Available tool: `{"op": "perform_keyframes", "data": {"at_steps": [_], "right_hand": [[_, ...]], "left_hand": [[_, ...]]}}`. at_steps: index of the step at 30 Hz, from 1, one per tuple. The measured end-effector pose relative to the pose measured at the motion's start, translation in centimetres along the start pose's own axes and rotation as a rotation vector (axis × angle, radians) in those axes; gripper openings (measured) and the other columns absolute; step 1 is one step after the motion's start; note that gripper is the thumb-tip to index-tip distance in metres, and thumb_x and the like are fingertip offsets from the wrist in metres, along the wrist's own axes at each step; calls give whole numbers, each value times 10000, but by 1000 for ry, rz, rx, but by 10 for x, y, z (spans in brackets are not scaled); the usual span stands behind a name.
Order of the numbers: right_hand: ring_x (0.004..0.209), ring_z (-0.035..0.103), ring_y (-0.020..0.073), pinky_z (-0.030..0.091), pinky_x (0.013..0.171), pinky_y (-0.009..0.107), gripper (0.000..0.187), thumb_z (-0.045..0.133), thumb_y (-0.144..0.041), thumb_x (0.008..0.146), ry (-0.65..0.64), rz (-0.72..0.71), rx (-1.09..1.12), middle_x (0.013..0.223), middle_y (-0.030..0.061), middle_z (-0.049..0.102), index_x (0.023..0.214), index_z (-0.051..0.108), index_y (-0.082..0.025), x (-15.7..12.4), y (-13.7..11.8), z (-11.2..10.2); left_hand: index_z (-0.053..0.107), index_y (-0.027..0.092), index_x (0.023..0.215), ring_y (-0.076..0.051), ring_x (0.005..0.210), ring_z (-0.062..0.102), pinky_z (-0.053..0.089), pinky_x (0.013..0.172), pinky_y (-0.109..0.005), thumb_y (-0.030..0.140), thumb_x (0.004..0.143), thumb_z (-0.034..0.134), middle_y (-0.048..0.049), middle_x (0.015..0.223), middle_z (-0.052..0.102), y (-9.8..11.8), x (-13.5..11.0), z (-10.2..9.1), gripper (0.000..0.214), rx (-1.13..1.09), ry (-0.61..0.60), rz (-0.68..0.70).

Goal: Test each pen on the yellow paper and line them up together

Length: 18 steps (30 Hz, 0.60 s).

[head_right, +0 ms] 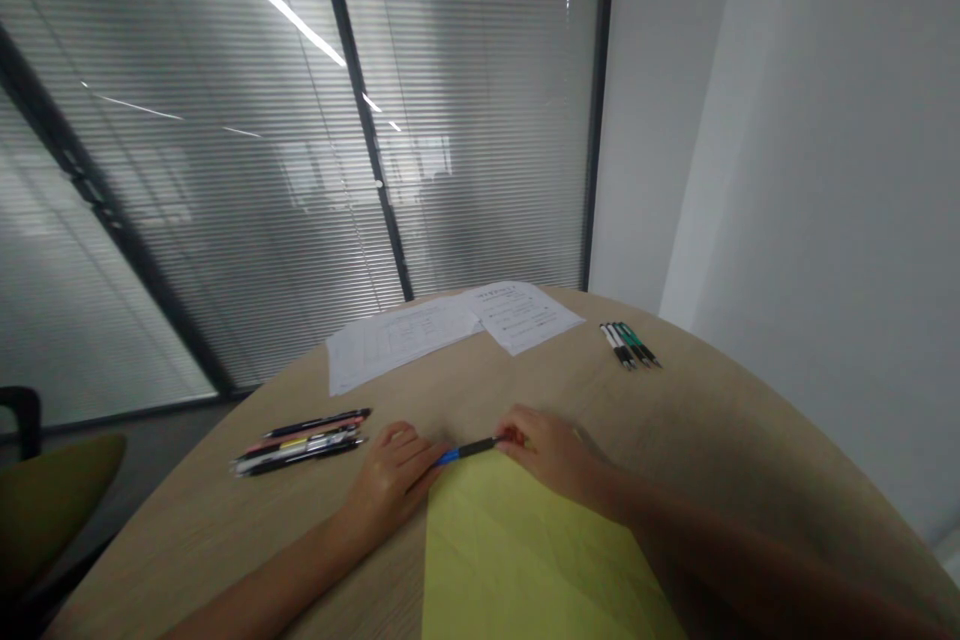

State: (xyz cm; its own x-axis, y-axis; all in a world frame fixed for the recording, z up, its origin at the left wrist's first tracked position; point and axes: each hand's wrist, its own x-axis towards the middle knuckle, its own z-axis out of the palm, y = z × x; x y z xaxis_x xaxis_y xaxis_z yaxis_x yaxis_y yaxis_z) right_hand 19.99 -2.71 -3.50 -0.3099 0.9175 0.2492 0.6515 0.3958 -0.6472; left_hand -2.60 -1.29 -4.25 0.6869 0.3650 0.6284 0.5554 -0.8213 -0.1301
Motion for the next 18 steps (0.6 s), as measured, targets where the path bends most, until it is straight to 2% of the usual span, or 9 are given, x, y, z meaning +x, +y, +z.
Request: {"op": "perform_keyframes", "data": {"at_steps": [5, 7, 9, 11, 15, 18], "right_hand": [[645, 507, 137, 362, 606, 251, 283, 352, -255, 834, -42, -40, -121, 659, 34, 568, 646, 542, -159, -1, 3, 3], [683, 520, 140, 369, 623, 250, 264, 352, -268, 836, -36, -64, -106, 711, 42, 587, 725, 567, -162, -1, 5, 2], [728, 530, 137, 376, 634, 240, 193, 412, -271, 808, -14, -83, -73, 809, 43, 601, 872, 567, -177, -1, 6, 2], [736, 533, 131, 379, 630, 229, 192, 472, -251, 766, 1, -83, -59, 848, 36, 600, 930, 548, -187, -1, 5, 0], [693, 516, 124, 365, 618, 225, 105, 457, -216, 770, 5, -72, -111, 754, 26, 584, 770, 550, -168, -3, -1, 0], [636, 497, 120, 350, 593, 230, 235, 379, -237, 822, -32, -71, -172, 666, 21, 564, 658, 530, -163, -3, -3, 1]], "left_hand": [[590, 159, 882, -153, 599, 489, 359, 691, -327, 221, 865, 392, -18, 622, 595, 2, 1, -2, 208, -2, 25, 38], [590, 154, 877, -152, 596, 490, 362, 690, -327, 222, 869, 383, -20, 623, 594, 2, 2, -2, 218, -15, 13, 30], [591, 149, 866, -150, 589, 487, 365, 682, -323, 225, 873, 373, -22, 619, 592, 1, 2, -3, 230, -21, 5, 9], [591, 148, 849, -150, 582, 484, 368, 672, -319, 231, 873, 374, -20, 607, 588, 1, 2, -3, 234, -25, 12, 0], [586, 155, 870, -141, 586, 492, 368, 683, -315, 225, 869, 390, -18, 635, 598, 1, 3, -3, 208, -41, 14, 17], [583, 162, 885, -135, 579, 490, 367, 686, -310, 214, 872, 385, -11, 628, 593, 3, 4, -4, 205, -46, 19, 43]]}}
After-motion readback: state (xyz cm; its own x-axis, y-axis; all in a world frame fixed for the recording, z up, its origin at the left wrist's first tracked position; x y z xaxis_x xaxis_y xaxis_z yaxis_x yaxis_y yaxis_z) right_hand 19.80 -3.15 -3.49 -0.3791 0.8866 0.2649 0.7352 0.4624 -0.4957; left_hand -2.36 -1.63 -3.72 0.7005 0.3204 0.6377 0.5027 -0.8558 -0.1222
